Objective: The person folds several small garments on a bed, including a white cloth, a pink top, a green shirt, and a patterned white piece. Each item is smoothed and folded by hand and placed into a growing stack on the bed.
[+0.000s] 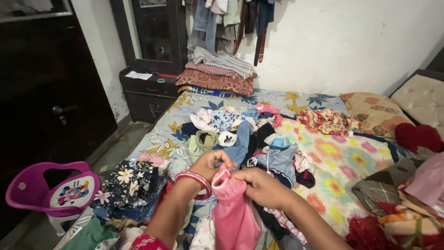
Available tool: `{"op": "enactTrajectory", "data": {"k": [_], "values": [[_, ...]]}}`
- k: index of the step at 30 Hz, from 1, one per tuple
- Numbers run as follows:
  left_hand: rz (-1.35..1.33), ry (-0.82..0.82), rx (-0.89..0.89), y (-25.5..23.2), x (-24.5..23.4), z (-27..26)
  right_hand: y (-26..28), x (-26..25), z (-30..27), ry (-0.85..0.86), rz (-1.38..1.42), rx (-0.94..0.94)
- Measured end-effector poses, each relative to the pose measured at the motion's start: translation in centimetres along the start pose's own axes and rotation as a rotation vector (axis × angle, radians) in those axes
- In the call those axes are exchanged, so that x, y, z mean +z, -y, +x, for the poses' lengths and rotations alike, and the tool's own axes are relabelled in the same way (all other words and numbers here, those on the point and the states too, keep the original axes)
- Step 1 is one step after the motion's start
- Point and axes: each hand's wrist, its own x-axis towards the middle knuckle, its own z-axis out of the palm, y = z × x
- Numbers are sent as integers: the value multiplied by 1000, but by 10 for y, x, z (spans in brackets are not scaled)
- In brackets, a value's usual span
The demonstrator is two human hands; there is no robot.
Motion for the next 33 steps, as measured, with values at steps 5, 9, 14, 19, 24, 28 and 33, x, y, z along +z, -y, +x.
{"op": "enactTrajectory", "data": {"k": [5, 9, 14, 19, 24, 28, 33], "values": [[431, -415, 94, -23, 7, -8, 3, 14, -2, -117, 114, 14], [741, -675, -187, -27, 5, -16, 12, 23, -3, -109, -280, -122], [499, -278, -163, -13, -13, -8, 16, 38, 2, -86, -458, -187], [400, -146, -305, -8, -16, 2, 0, 44, 4, -131, -546, -250], [671, -157, -660, -18, 5, 7, -20, 52, 8, -144, -575, -208], [795, -52, -590, -13, 15, 6, -33, 58, 8, -163, -635, -205], [1002, -37, -323, -1, 11, -21, -27, 60, -10, -195, -544, -189]]}}
